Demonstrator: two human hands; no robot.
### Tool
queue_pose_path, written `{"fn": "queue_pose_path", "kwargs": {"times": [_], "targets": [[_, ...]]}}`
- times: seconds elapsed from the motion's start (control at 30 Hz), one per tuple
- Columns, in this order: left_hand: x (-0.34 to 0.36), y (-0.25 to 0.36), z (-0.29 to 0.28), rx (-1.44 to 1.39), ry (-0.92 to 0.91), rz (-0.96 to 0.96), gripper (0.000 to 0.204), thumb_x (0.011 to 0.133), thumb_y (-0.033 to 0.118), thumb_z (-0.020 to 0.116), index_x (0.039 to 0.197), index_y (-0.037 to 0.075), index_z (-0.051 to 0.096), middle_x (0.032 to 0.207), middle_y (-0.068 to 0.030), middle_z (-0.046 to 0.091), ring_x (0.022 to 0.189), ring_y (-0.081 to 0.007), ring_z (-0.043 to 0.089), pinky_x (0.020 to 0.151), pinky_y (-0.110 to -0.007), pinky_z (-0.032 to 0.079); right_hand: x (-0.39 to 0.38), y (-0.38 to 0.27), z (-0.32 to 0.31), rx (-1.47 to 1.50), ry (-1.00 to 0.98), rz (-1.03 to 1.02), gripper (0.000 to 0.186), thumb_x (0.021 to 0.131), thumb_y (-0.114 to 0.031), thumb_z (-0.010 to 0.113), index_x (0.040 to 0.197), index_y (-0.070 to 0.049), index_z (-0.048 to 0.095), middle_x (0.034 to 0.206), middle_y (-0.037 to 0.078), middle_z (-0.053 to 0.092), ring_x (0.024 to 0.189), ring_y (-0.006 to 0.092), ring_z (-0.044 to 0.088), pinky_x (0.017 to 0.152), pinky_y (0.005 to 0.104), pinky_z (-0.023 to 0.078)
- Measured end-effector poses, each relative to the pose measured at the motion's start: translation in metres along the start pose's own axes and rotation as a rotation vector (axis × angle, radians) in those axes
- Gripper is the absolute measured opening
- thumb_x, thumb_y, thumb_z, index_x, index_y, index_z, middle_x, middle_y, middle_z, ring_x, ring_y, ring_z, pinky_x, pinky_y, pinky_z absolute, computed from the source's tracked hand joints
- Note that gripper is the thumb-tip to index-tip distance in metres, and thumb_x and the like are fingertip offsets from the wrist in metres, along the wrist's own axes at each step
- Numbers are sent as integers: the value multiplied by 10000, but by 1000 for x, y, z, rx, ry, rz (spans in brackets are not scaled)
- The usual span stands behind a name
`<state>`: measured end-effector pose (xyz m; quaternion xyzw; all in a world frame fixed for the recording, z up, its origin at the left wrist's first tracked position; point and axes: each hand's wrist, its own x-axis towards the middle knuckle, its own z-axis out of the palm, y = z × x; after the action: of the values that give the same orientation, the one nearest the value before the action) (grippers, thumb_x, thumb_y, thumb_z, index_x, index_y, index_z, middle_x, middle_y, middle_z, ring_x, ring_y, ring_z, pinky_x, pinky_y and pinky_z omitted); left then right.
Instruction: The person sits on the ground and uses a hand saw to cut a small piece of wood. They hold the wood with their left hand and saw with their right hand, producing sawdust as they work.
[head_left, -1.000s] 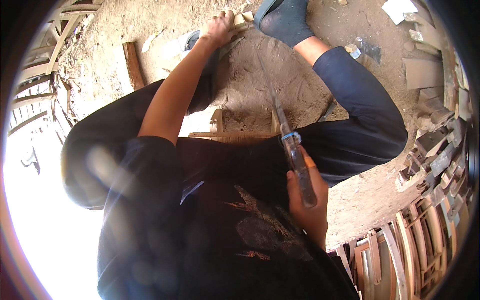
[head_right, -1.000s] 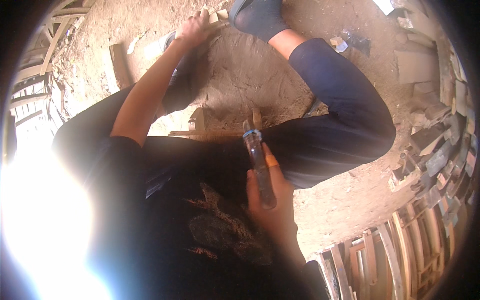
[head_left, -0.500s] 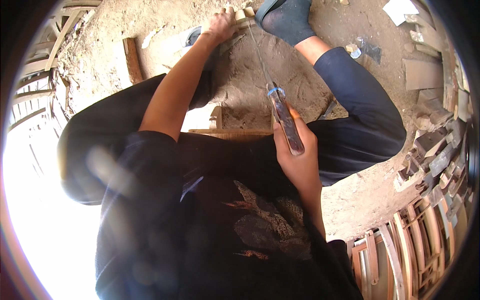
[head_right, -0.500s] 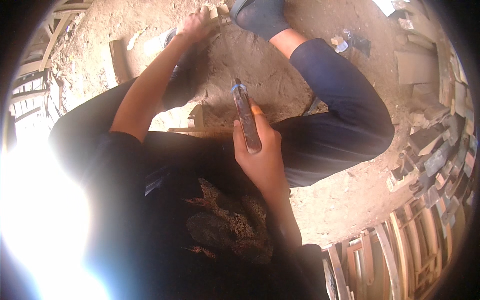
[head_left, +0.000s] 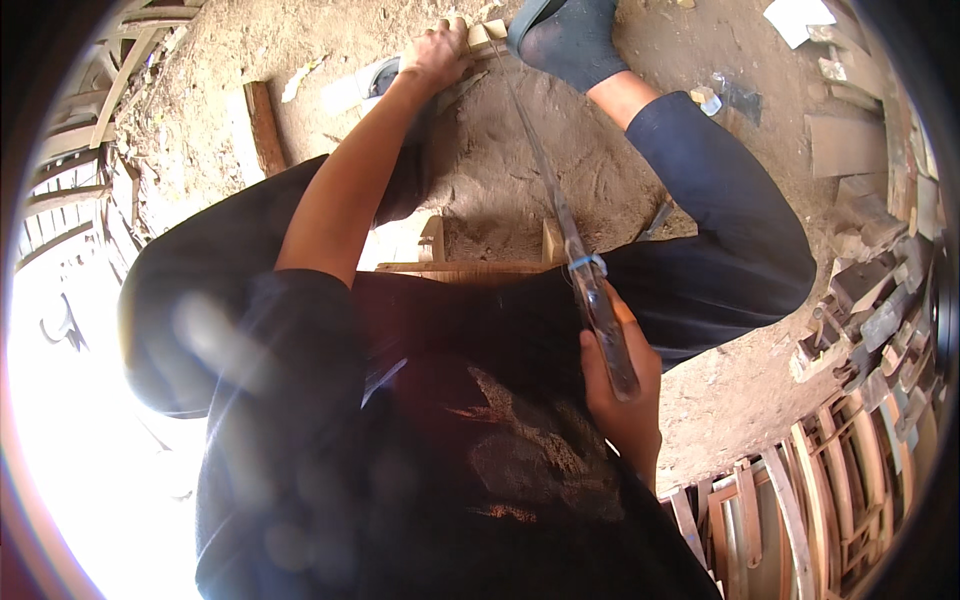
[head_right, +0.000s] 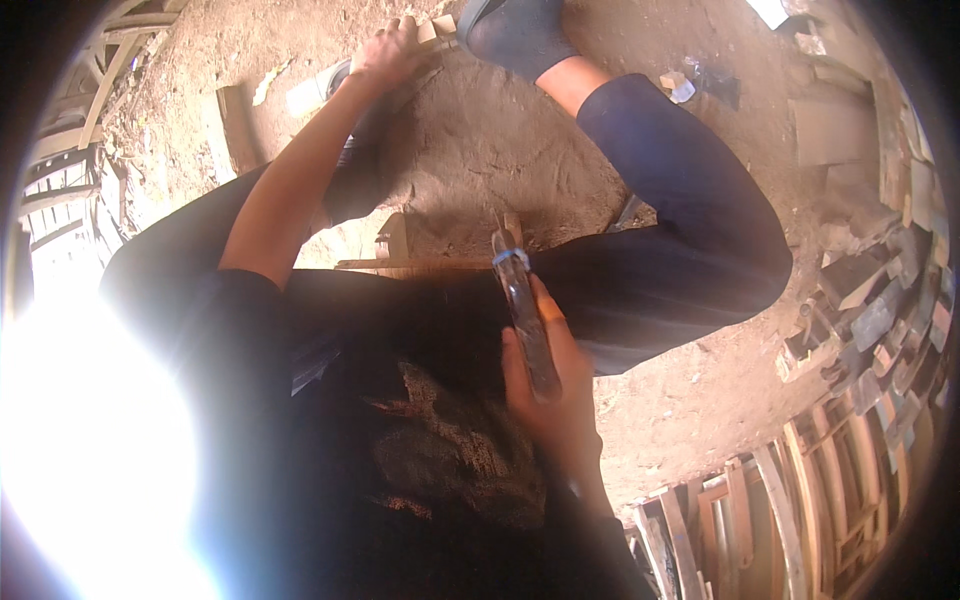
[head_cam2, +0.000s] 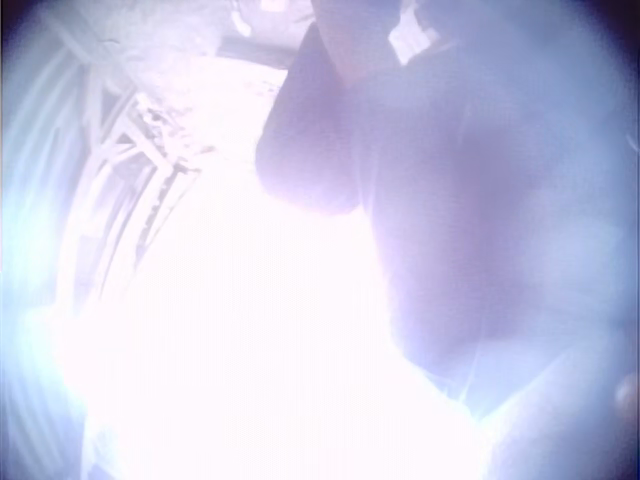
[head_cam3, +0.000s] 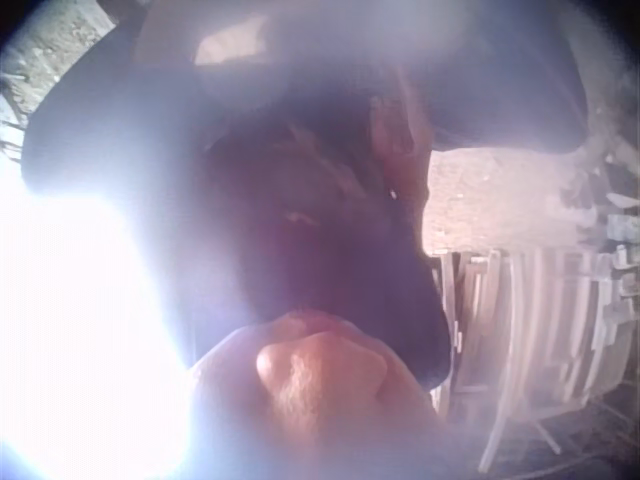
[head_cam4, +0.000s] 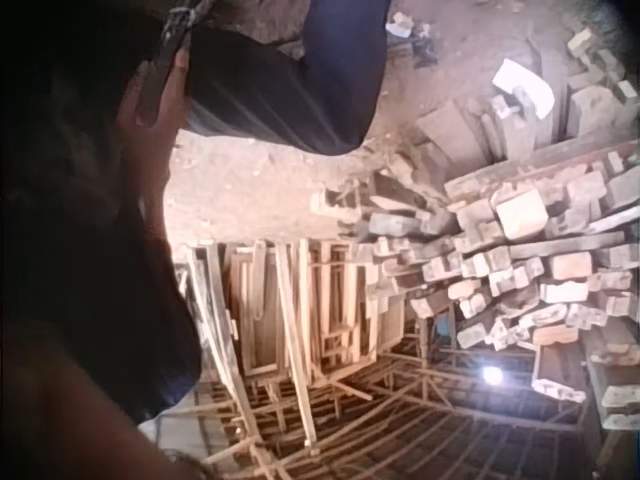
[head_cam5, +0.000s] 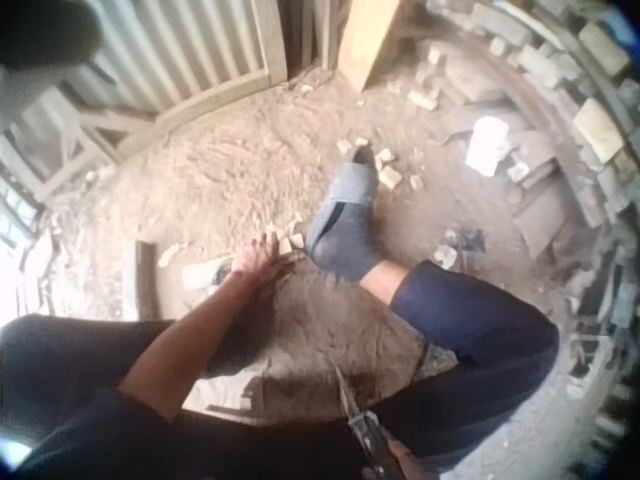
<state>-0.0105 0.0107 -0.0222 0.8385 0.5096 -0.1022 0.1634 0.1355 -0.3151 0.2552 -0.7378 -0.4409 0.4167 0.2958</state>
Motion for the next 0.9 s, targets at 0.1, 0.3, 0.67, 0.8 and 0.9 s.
{"fn": "queue_pose_path", "kwargs": {"times": [0.1, 0.3, 0.67, 0.8, 0.9], "targets": [[-10, 7, -10, -80, 14, -4, 724, 849, 440, 718, 1361, 42, 396, 1285, -245, 556, 1106, -412, 634, 872, -485, 558, 18, -5, 3, 101, -55, 162, 454, 931, -77, 628, 1359, 34, 523, 876, 200, 696, 825, 261, 738, 697, 332, 526], [5, -5, 9, 30, 8, 31, 730, 860, 375, 718, 1388, 12, 368, 1270, -234, 565, 1107, -413, 634, 905, -496, 542, 5, -3, 7, -5, 17, -67, 442, 933, -52, 606, 1358, 37, 520, 882, 211, 687, 833, 223, 735, 717, 315, 529], [-1, 36, -2, 197, -67, -188, 615, 884, 187, 637, 1404, 2, 364, 1327, -248, 551, 1285, -400, 519, 1075, -644, 335, -6, -8, -1, -57, 9, -56, 419, 945, -61, 608, 1349, 28, 542, 1007, 187, 704, 901, 166, 696, 773, 302, 520], [-4, 31, 6, 201, 1, -179, 703, 874, 162, 640, 1476, -13, 322, 1310, -232, 562, 1272, -400, 516, 1091, -655, 293, 22, -5, 8, 36, -32, 118, 432, 942, -65, 621, 1358, 17, 538, 1026, 191, 713, 909, 166, 705, 765, 314, 524], [3, 18, 16, 88, 90, -143, 653, 835, 145, 656, 1416, -7, 401, 1248, -219, 595, 1216, -373, 555, 1080, -631, 312, 27, 0, 24, 66, -44, 106, 434, 944, -62, 615, 1365, 10, 534, 1021, 185, 712, 893, 128, 682, 769, 306, 521]]}}
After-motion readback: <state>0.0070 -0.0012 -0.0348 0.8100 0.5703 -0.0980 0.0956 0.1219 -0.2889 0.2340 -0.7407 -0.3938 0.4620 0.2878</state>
